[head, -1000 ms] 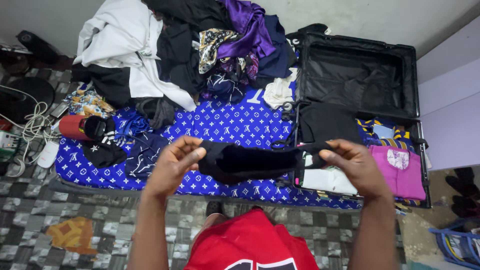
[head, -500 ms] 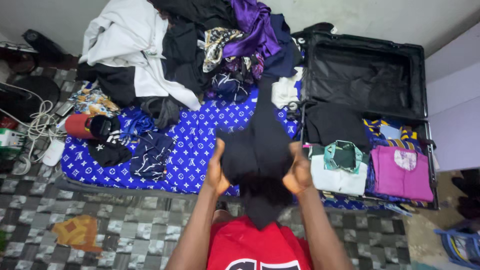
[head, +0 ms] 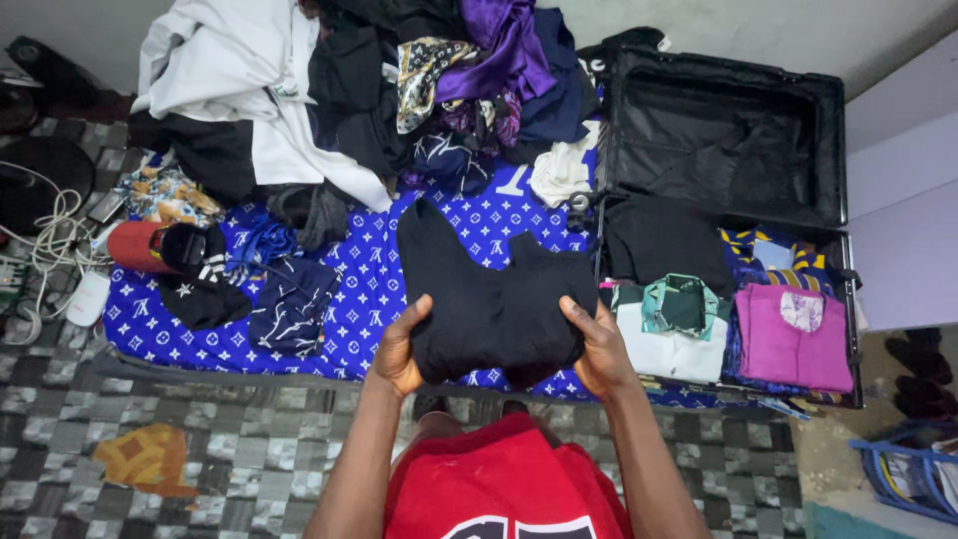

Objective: The person folds items including a black tank top and a patterned scarf by hand, then places them into an open suitcase on a bed.

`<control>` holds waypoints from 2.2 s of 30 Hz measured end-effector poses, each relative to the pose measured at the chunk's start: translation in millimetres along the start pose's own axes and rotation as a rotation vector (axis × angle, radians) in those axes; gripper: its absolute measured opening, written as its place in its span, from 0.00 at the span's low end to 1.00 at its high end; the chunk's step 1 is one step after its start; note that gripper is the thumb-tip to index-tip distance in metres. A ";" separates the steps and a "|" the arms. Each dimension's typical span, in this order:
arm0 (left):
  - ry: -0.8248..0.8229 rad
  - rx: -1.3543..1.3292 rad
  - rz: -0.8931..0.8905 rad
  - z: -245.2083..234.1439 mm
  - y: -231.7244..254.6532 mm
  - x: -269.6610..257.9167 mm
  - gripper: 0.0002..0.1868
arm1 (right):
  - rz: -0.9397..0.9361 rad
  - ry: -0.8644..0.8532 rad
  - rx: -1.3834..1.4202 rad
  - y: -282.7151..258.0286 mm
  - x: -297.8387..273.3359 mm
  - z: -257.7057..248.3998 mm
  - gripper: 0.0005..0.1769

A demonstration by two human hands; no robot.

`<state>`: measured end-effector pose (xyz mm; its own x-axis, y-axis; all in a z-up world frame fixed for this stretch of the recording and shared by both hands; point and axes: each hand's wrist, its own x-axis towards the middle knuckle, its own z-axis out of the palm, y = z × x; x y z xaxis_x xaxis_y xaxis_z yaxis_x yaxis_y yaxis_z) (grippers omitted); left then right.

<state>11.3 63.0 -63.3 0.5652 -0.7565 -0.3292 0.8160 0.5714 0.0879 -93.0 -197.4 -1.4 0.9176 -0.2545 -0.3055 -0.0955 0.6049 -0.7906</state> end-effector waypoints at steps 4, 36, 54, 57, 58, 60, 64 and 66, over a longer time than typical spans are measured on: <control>-0.100 0.126 0.033 -7.3 -3.7 17.9 0.21 | -0.043 -0.003 -0.011 -11.2 2.7 0.8 0.24; 0.240 1.206 0.320 101.0 -42.4 16.5 0.25 | 0.177 -0.338 0.194 26.9 3.3 -25.2 0.50; 0.223 1.095 0.307 95.8 -42.1 -18.9 0.37 | 0.239 -0.124 -0.138 20.3 -7.0 5.1 0.25; 0.236 1.433 0.430 102.4 -40.6 -29.0 0.40 | 0.200 -0.104 -0.233 24.1 -10.5 2.4 0.26; 0.229 1.442 0.458 102.0 -43.0 -30.2 0.41 | 0.184 -0.092 -0.235 24.8 -12.3 2.7 0.27; 0.216 1.460 0.522 99.4 -47.8 -31.8 0.44 | 0.144 -0.089 -0.154 26.3 -11.0 5.5 0.28; 0.255 1.265 0.644 99.4 -56.1 -30.2 0.39 | 0.115 -0.100 -0.067 34.3 -13.1 4.6 0.35; 0.274 1.114 0.715 103.5 -55.5 -28.8 0.38 | 0.125 -0.192 -0.170 45.2 -15.2 5.8 0.39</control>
<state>-37.6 20.2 38.6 0.9686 -0.2424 -0.0555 0.0942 0.1513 0.9840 -109.1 -161.8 -29.5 0.9491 -0.0286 -0.3136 -0.2615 0.4831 -0.8356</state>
